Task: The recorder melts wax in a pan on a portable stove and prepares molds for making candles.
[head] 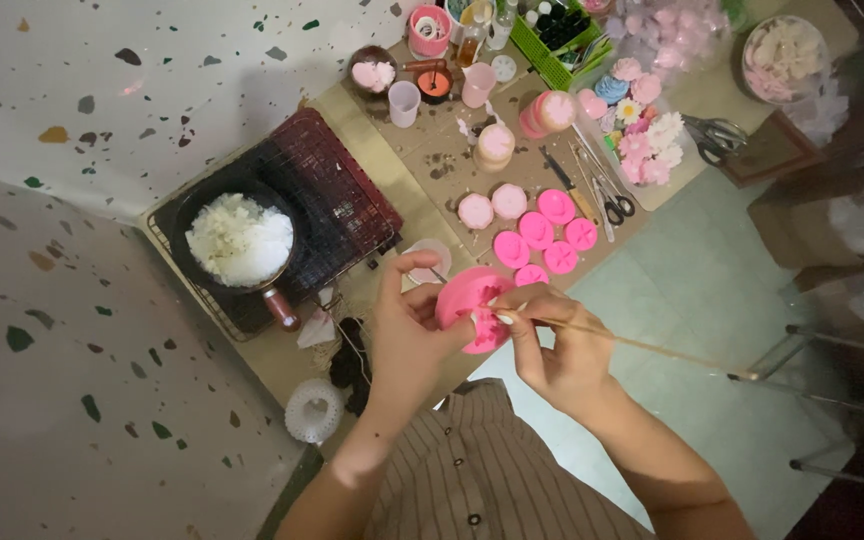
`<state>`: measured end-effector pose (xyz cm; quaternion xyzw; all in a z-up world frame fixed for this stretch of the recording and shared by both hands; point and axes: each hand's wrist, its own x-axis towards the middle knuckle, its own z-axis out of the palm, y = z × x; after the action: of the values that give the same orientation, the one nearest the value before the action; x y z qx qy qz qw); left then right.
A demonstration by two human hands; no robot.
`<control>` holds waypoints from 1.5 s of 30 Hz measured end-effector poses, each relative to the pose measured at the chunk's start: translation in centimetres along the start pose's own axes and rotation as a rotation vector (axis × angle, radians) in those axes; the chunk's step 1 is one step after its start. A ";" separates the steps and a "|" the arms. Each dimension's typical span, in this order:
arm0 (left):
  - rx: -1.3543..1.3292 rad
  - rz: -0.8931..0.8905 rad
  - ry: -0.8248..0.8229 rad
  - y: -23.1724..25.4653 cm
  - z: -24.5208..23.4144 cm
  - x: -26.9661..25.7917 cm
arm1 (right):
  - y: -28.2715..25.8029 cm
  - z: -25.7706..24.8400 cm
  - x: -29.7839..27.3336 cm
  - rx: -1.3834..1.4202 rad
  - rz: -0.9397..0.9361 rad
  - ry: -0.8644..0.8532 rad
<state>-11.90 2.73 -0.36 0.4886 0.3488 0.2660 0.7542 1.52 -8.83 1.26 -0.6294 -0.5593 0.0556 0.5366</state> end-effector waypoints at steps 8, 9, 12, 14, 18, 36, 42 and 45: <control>-0.090 -0.064 -0.004 -0.7 -0.1 0.7 | -0.2 0.0 0.3 -0.091 0.024 -0.065; -0.091 -0.063 -0.003 -0.7 -0.1 0.7 | -0.1 0.0 0.2 -0.090 0.023 -0.066; -0.095 -0.075 -0.008 -0.9 -0.1 0.9 | 0.5 -0.4 -0.3 -0.004 0.067 -0.081; -0.117 -0.055 -0.037 -1.4 -0.2 1.1 | 1.3 -0.7 -1.2 0.226 0.187 -0.045; -0.159 -0.044 -0.059 -1.2 0.1 0.9 | 1.4 -1.3 -0.6 0.405 0.312 -0.011; -0.138 -0.023 -0.152 -1.0 -0.5 0.7 | 1.3 -2.2 0.1 0.538 0.425 -0.035; -0.096 -0.023 -0.143 -0.5 -0.3 0.5 | 1.1 -2.0 -0.2 0.510 0.409 -0.033; -0.117 -0.035 -0.132 -0.6 -0.3 0.5 | 0.9 -1.8 -0.3 0.447 0.417 -0.031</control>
<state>-11.83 3.01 -1.11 0.4541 0.2906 0.2401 0.8073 3.17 -10.00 1.17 -0.5959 -0.4003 0.2957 0.6303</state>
